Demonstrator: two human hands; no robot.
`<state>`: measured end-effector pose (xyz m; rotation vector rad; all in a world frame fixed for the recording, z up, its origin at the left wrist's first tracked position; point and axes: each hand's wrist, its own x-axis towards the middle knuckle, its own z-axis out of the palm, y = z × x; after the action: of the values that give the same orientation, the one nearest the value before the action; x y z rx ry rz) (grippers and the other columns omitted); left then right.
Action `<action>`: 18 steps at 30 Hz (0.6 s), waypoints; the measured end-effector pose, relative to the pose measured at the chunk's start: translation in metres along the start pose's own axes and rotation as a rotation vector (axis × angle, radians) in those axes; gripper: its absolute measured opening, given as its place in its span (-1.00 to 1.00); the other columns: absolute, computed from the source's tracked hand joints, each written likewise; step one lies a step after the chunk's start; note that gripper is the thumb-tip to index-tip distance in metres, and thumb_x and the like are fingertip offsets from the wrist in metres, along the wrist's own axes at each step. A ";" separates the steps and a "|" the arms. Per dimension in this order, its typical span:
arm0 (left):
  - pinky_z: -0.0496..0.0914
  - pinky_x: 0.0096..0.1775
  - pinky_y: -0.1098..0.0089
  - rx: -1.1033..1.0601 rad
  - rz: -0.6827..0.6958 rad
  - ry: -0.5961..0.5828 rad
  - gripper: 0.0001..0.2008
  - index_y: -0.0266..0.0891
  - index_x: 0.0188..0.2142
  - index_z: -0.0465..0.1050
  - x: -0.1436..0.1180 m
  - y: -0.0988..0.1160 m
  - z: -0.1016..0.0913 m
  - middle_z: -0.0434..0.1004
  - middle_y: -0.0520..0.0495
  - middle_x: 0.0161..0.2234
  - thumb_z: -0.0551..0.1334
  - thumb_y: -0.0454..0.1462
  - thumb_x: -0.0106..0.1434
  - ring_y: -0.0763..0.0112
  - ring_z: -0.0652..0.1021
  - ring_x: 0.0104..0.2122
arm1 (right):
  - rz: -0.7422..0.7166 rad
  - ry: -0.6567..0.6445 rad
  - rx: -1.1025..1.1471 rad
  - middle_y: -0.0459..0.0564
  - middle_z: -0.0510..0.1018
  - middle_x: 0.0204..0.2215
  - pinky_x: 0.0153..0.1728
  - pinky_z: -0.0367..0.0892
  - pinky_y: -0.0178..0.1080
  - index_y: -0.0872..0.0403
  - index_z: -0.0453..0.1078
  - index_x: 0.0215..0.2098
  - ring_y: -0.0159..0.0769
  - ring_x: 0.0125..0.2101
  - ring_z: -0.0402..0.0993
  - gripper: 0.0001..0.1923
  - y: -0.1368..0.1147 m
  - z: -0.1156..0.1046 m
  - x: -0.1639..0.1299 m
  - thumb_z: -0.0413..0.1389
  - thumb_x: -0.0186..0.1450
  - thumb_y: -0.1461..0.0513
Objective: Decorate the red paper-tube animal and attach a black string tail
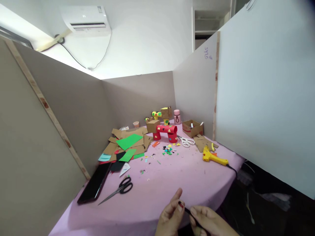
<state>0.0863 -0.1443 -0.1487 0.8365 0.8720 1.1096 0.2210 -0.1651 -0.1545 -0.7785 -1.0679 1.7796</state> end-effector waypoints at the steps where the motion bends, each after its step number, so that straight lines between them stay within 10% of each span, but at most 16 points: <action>1: 0.10 0.13 0.26 -0.018 0.003 0.016 -0.59 -0.23 -0.46 0.59 0.000 0.001 0.001 0.41 -0.18 0.06 0.45 0.02 -0.22 0.04 0.29 0.12 | -0.003 0.020 0.009 -0.33 0.09 -0.82 -0.74 -0.25 -0.41 0.08 0.22 -0.55 -0.58 -0.80 -0.18 -0.40 0.001 -0.001 -0.001 0.15 0.00 -0.27; 5: 0.13 0.10 0.30 -0.072 -0.024 0.061 -0.58 -0.20 -0.48 0.59 -0.003 0.004 0.004 0.49 -0.15 -0.01 0.47 0.02 -0.28 0.05 0.25 0.16 | -0.015 0.078 0.032 -0.33 0.08 -0.81 -0.73 -0.26 -0.41 0.08 0.19 -0.57 -0.59 -0.79 -0.19 -0.39 0.008 -0.006 -0.002 0.17 -0.02 -0.27; 10: 0.36 -0.24 0.37 -0.126 -0.138 0.089 -0.59 -0.22 -0.47 0.57 -0.004 0.004 0.004 0.61 -0.12 -0.29 0.51 -0.06 -0.31 0.16 0.54 -0.19 | -0.060 0.185 -0.026 -0.31 0.10 -0.80 -0.72 -0.24 -0.40 0.07 0.17 -0.58 -0.58 -0.77 -0.16 -0.39 0.010 -0.006 -0.005 0.13 0.00 -0.29; 18: 0.24 -0.57 0.58 -0.162 -0.197 0.013 -0.65 -0.30 -0.48 0.51 -0.001 0.000 -0.004 0.47 0.06 -0.63 0.51 -0.15 -0.21 0.54 0.47 -0.61 | -0.137 0.278 -0.292 -0.28 0.11 -0.74 -0.68 -0.10 -0.39 0.05 0.13 -0.59 -0.52 -0.72 -0.04 -0.39 0.002 -0.004 -0.011 0.01 0.08 -0.31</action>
<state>0.0823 -0.1444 -0.1500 0.5971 0.8440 0.9987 0.2280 -0.1740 -0.1569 -1.0687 -1.1741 1.3695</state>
